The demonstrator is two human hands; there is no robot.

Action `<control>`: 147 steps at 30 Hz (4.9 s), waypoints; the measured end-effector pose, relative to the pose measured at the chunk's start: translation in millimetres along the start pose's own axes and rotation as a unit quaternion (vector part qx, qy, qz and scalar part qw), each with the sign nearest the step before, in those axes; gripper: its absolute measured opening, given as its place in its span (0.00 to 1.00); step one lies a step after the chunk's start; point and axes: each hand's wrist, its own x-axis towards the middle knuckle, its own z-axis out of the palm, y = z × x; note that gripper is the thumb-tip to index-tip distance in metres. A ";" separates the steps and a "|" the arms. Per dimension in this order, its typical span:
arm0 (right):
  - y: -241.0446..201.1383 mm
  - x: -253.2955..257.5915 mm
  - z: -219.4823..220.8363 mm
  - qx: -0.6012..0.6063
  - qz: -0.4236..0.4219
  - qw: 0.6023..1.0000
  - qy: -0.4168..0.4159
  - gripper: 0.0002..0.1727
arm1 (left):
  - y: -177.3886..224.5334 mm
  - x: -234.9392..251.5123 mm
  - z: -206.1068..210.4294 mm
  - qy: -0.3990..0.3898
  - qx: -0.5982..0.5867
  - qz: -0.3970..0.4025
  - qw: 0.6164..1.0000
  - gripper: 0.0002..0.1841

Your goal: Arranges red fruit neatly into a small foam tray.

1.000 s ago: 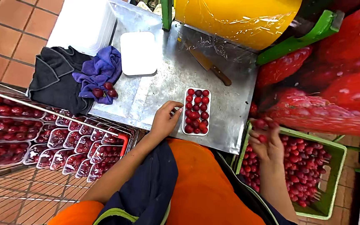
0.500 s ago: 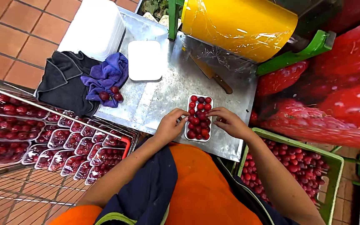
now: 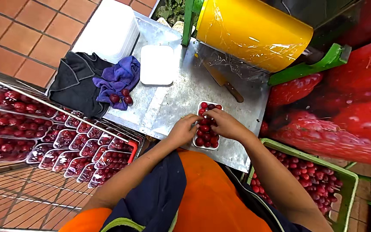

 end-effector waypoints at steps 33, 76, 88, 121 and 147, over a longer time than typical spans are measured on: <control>252.3 -204.5 168.4 0.004 0.468 0.844 0.261 0.48 | 53.3 -0.1 37.7 0.123 0.126 0.047 0.983 0.12; 25.6 18.7 -5.9 0.141 0.145 0.970 0.133 0.22 | -6.5 40.5 14.5 0.031 -0.017 -0.033 0.999 0.21; 39.9 29.6 -10.4 0.146 0.166 0.964 0.148 0.14 | -7.7 54.9 8.7 0.026 -0.019 -0.048 0.998 0.16; 217.8 -261.3 185.6 0.161 0.463 0.756 0.433 0.18 | 44.4 -0.8 37.1 0.120 0.083 0.056 0.988 0.17; 189.1 -218.2 113.2 0.574 0.352 0.593 0.441 0.18 | 44.6 -19.7 20.9 0.242 -0.029 0.004 0.970 0.14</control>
